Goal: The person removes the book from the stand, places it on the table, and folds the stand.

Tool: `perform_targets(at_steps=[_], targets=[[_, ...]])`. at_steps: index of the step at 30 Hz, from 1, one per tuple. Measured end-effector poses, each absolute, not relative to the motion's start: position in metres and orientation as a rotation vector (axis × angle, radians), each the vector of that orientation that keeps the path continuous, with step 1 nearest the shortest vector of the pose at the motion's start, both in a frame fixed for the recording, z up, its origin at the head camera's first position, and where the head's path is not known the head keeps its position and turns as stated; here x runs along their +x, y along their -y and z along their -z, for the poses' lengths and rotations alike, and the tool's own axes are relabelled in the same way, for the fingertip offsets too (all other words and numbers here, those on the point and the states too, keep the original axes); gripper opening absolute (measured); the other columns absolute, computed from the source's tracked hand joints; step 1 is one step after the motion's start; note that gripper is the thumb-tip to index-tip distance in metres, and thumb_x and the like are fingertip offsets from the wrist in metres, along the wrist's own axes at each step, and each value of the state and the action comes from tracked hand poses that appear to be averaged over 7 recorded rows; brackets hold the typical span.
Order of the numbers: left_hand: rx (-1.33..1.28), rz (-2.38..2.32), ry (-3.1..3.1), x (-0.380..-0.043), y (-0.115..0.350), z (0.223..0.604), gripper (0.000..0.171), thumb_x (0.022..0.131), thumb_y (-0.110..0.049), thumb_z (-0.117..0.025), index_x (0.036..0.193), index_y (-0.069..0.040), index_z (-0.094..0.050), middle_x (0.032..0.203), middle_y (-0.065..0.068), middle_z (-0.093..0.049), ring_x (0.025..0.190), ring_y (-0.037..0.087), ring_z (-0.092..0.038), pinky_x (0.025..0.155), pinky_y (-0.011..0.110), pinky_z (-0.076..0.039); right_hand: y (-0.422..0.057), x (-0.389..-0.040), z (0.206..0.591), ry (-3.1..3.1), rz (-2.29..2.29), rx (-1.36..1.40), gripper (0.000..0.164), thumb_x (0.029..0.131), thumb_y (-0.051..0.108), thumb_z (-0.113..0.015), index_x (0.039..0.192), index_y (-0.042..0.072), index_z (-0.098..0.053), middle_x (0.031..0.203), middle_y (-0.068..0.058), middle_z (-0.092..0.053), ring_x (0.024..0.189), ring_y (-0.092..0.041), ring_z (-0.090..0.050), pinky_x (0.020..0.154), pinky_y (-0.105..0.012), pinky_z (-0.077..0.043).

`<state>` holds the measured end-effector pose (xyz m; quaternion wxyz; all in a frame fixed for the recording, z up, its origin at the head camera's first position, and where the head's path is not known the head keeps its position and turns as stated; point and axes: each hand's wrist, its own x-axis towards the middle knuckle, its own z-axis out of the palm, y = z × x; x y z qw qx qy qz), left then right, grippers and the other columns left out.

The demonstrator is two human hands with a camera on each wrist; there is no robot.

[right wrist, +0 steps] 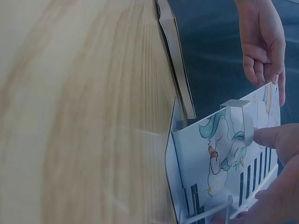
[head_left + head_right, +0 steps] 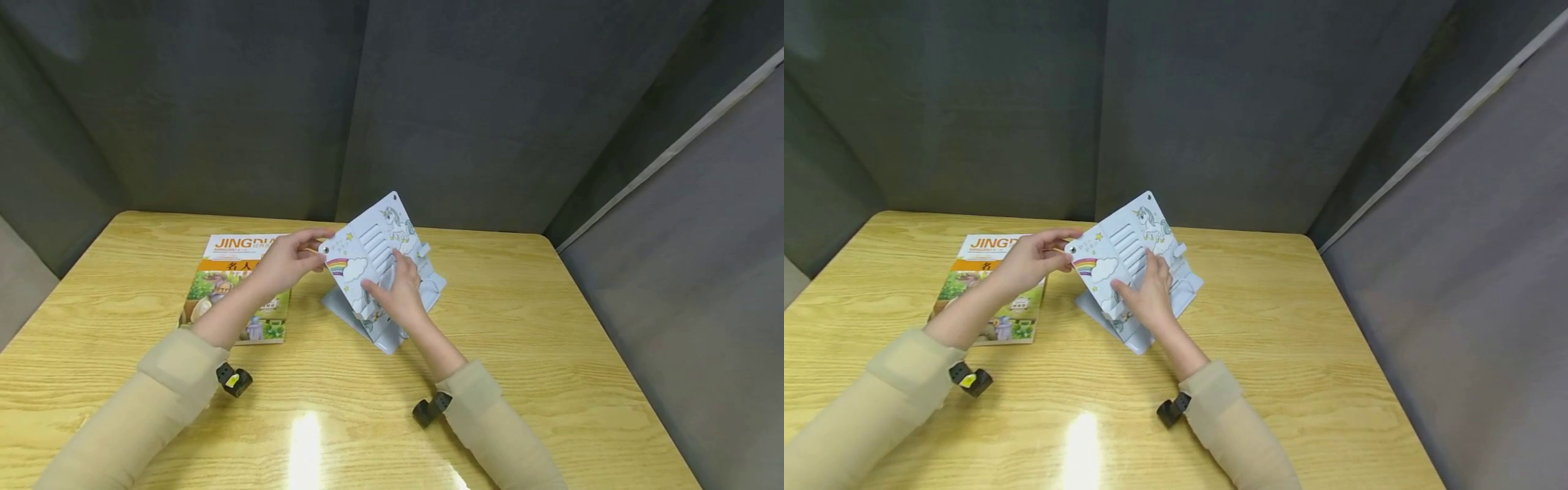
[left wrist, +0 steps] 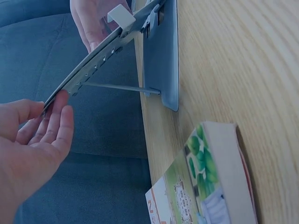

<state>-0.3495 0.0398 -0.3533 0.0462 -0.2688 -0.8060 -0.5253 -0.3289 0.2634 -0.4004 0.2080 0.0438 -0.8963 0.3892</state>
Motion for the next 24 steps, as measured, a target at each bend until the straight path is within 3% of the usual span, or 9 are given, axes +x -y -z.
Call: perform_targets(at_steps=[8,24], targets=[[-0.820,1.669,2.418,-0.343,-0.039,0.355,0.043,0.092,-0.006,-0.057,0.135,-0.010,-0.051,0.115,0.016,-0.061,0.098,0.030,-0.065,0.078,0.029,-0.056,-0.265,-0.332,0.400,2.533,-1.087,0.133,0.085,0.081,0.033,-0.073,0.147,0.004,-0.027,0.150,-0.023,-0.020,0.138,-0.041,-0.021,0.113,-0.051,-0.024],[-0.741,1.673,2.369,-0.326,-0.038,0.362,0.046,0.089,-0.003,-0.059,0.134,-0.009,-0.052,0.109,0.015,-0.061,0.093,0.026,-0.067,0.075,0.025,-0.056,-0.269,-0.336,0.397,2.621,-1.075,0.201,0.082,0.081,0.034,-0.073,0.146,0.003,-0.033,0.153,-0.018,-0.019,0.140,-0.036,-0.021,0.114,-0.045,-0.025]])
